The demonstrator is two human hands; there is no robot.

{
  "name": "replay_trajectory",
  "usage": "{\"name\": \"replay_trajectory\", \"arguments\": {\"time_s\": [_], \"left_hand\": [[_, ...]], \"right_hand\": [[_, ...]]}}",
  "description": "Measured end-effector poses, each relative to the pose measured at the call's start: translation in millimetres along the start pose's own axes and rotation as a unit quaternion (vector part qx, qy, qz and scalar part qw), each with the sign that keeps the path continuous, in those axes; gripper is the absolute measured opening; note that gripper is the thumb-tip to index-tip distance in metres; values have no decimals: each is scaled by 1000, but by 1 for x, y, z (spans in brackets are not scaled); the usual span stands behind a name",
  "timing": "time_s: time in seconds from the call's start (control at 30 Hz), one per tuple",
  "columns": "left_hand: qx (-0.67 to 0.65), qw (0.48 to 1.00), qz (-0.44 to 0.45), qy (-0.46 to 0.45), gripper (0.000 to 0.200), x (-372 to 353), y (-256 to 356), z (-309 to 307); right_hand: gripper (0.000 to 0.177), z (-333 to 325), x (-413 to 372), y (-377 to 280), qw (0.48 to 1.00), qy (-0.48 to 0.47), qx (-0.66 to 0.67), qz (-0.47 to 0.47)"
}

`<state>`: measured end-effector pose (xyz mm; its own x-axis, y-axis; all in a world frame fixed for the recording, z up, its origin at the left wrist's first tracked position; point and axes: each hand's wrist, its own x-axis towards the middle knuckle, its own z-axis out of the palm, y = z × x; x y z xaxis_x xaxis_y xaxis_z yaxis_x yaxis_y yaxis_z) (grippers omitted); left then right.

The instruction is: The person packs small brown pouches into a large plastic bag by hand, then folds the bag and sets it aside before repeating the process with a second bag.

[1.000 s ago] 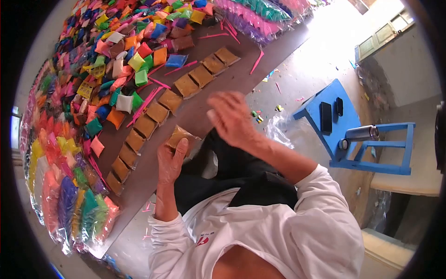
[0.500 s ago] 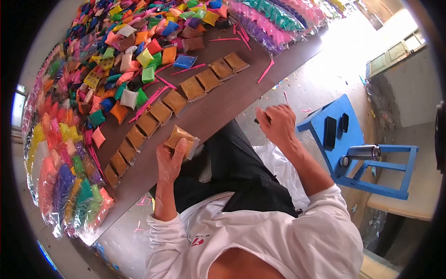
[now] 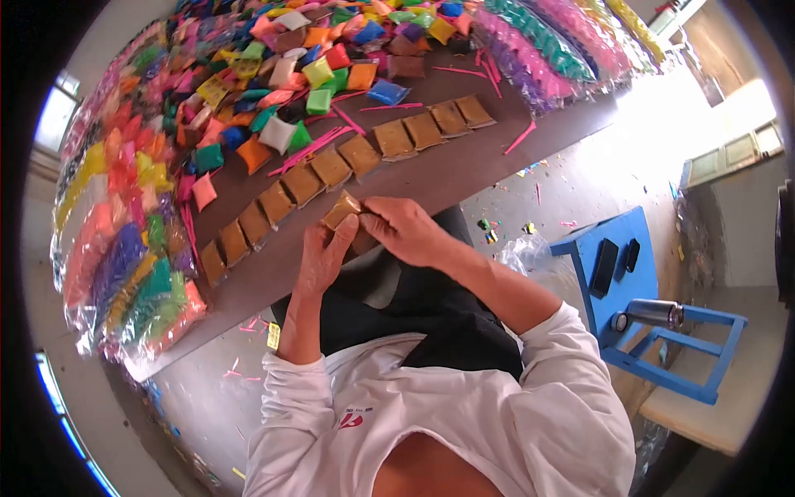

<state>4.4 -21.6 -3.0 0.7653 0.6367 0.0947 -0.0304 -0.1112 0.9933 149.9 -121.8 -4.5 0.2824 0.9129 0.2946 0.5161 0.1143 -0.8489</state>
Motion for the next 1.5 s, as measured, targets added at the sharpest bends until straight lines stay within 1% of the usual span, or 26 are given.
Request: {"name": "replay_trajectory", "arguments": {"time_s": [0.07,0.1,0.17,0.2,0.27,0.33,0.37,0.47,0.5,0.57,0.67,0.7,0.77,0.87,0.9,0.97,1.0,1.1,1.17,1.2,1.23,1.27,1.3,1.37,1.43,1.5], "left_hand": [[-9,1000,-24,-8,30,-1,-3,-2],[4,1000,-28,-13,32,-2,-5,-3],[31,999,-36,-22,35,-4,-8,-2],[31,999,-29,-9,37,-4,-7,0],[31,999,-19,15,41,-7,-6,4],[41,998,-53,18,43,-7,-9,0],[46,996,-69,18,44,-7,-9,-2],[-28,996,8,86,48,-9,11,16],[-20,998,-1,66,49,-10,10,13],[-3,1000,-17,21,51,-10,5,6],[-26,997,-49,45,52,-11,1,9],[-22,998,-37,52,53,-10,-2,9],[-18,998,-13,64,54,-8,-10,8],[27,998,-26,57,56,-5,-20,7],[28,998,-12,61,57,-6,-21,9],[33,997,17,72,58,-8,-20,13],[41,995,23,88,58,-11,-16,14],[41,991,31,122,57,-14,-7,24],[14,991,22,134,56,-14,-13,23],[-10,994,33,106,55,-14,-18,19],[-33,995,43,81,53,-14,-22,11],[-56,995,52,60,53,-15,-28,8],[-23,997,49,60,51,-15,-28,8],[48,996,40,62,50,-19,-25,6],[92,993,48,63,47,-20,-20,8],[118,990,51,63,45,-22,-17,10]], "right_hand": [[17,-10,6,-1,997,-56,38,29],[18,-9,5,3,995,-47,61,67],[17,-9,1,4,993,-34,92,62],[17,-9,-1,5,992,-29,109,59],[18,-11,-2,10,991,-48,102,65],[20,-10,-1,10,992,-53,91,62],[21,-10,0,9,988,-58,119,77],[19,-11,1,7,979,-60,160,113],[20,-10,0,11,982,-56,155,95],[21,-11,0,17,976,-74,174,104],[23,-11,1,17,966,-87,212,122],[24,-11,2,16,961,-89,227,128],[24,-12,4,9,967,-105,198,123],[25,-17,6,9,974,-144,143,103],[26,-17,7,11,975,-161,123,93],[26,-9,8,30,974,-158,141,83],[27,-7,9,27,973,-158,151,79],[24,-5,0,18,985,-88,146,8],[20,-9,-6,11,970,-1,223,97],[19,-15,-9,8,954,44,262,138],[21,-28,-11,5,970,94,171,143],[23,-41,-9,22,971,156,103,146],[25,-57,-3,41,965,214,35,147],[26,-104,2,23,935,340,-89,38],[26,-148,15,59,887,412,-209,-6],[28,-186,24,67,892,353,-262,104]]}}
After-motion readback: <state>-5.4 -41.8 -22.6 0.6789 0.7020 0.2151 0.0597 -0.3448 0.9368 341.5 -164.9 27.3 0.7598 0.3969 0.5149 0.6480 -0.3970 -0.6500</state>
